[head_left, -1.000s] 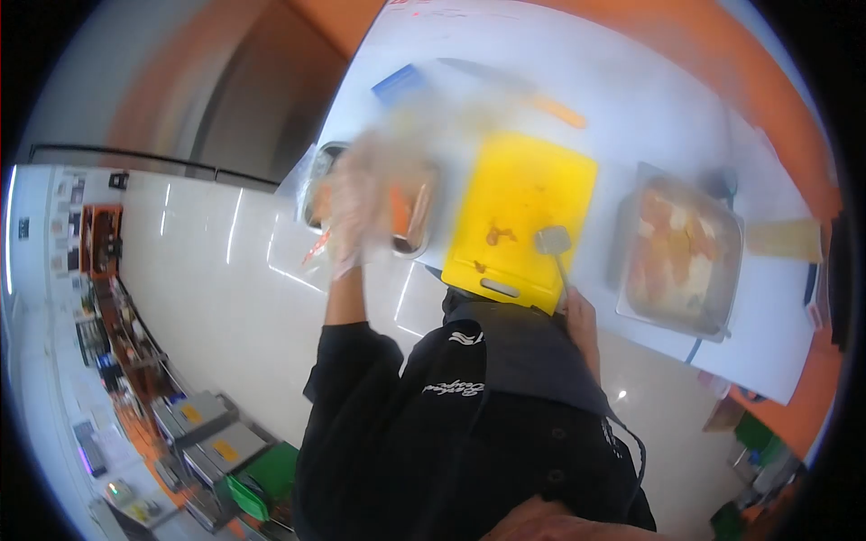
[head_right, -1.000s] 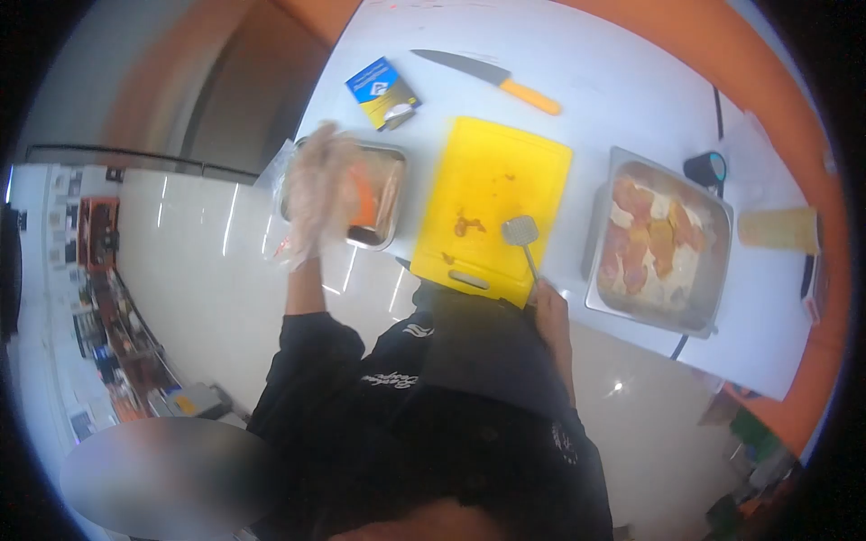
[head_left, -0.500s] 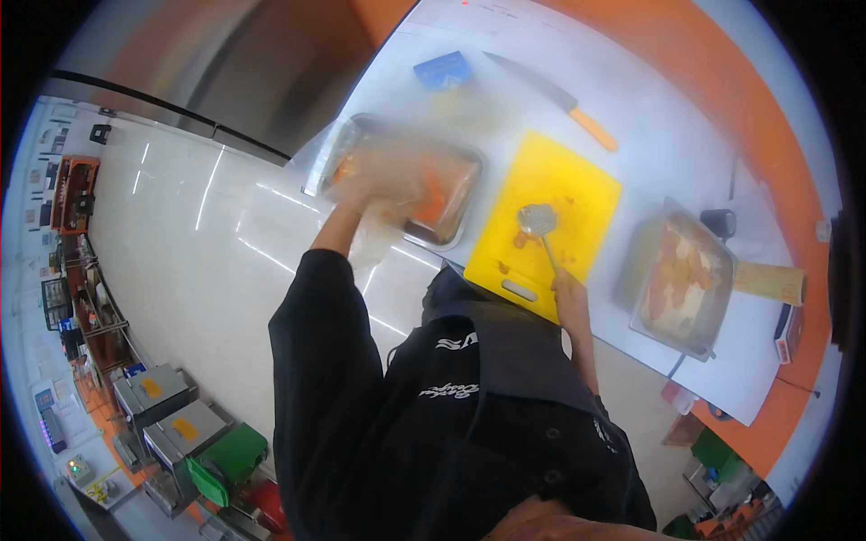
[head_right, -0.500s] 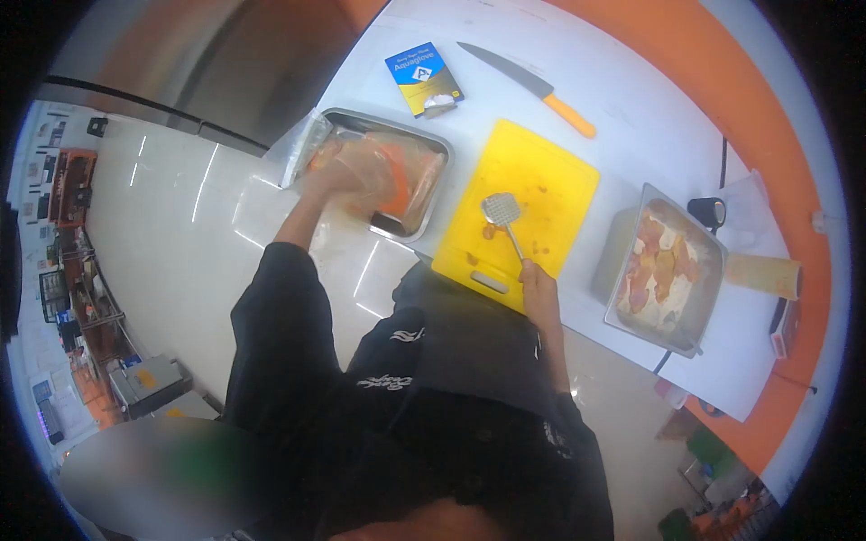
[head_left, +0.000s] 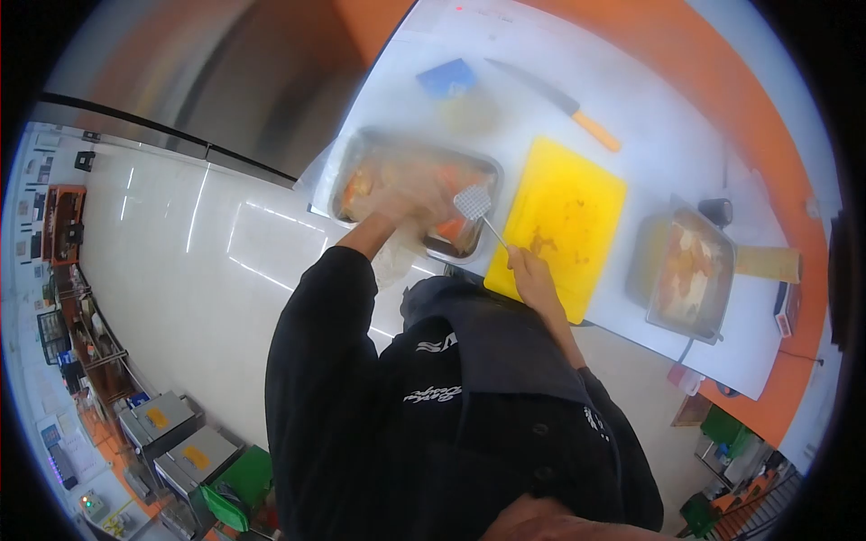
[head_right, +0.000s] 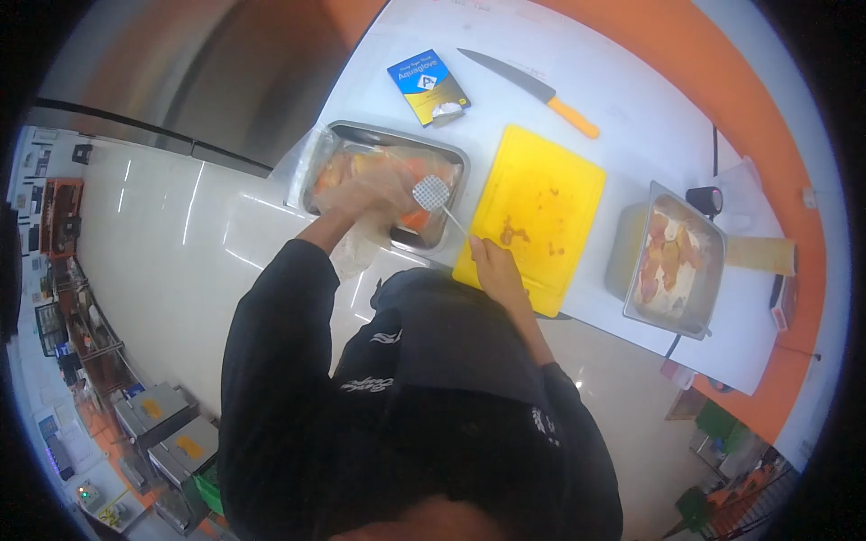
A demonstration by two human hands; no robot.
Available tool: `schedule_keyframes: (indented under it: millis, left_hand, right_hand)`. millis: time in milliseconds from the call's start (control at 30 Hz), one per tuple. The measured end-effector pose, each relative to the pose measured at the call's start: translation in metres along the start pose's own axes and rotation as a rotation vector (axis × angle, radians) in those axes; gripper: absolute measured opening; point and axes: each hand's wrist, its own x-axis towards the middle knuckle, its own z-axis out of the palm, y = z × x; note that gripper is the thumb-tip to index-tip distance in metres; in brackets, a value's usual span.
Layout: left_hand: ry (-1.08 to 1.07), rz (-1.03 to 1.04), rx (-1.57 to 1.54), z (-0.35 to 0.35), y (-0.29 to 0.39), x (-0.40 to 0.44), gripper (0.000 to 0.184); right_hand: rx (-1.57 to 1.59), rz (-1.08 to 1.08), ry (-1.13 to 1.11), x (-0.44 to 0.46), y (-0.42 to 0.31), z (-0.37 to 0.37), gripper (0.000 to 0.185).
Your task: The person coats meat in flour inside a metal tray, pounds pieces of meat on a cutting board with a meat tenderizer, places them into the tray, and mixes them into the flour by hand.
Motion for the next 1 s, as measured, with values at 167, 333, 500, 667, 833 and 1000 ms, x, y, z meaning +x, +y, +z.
schedule_keyframes:
  millis: [167, 333, 500, 667, 833, 1000]
  left_hand:
    - [-0.028, 0.02, -0.035, -0.005, 0.002, 0.003, 0.037]
    - [-0.044, 0.017, -0.191, -0.032, -0.011, -0.033, 0.038]
    - [-0.005, -0.095, -0.381, -0.071, -0.021, -0.074, 0.039]
    - [0.136, -0.108, -0.724, -0.079, -0.018, -0.089, 0.041]
    - [0.166, -0.243, -0.689, -0.024, -0.081, -0.063, 0.038]
    - [0.134, -0.229, -0.26, -0.04, -0.025, -0.07, 0.038]
  right_hand:
    - [-0.068, -0.045, 0.01, 0.034, -0.012, 0.022, 0.056]
    - [-0.266, 0.029, 0.053, 0.053, -0.014, 0.034, 0.059]
    - [-0.539, 0.103, -0.002, 0.049, -0.034, 0.031, 0.058]
    - [-0.518, 0.093, -0.051, 0.054, -0.039, 0.032, 0.057]
    - [-0.017, 0.006, 0.001, 0.047, -0.057, 0.029, 0.05]
    - [-0.408, -0.053, -0.171, 0.057, -0.063, 0.04, 0.035]
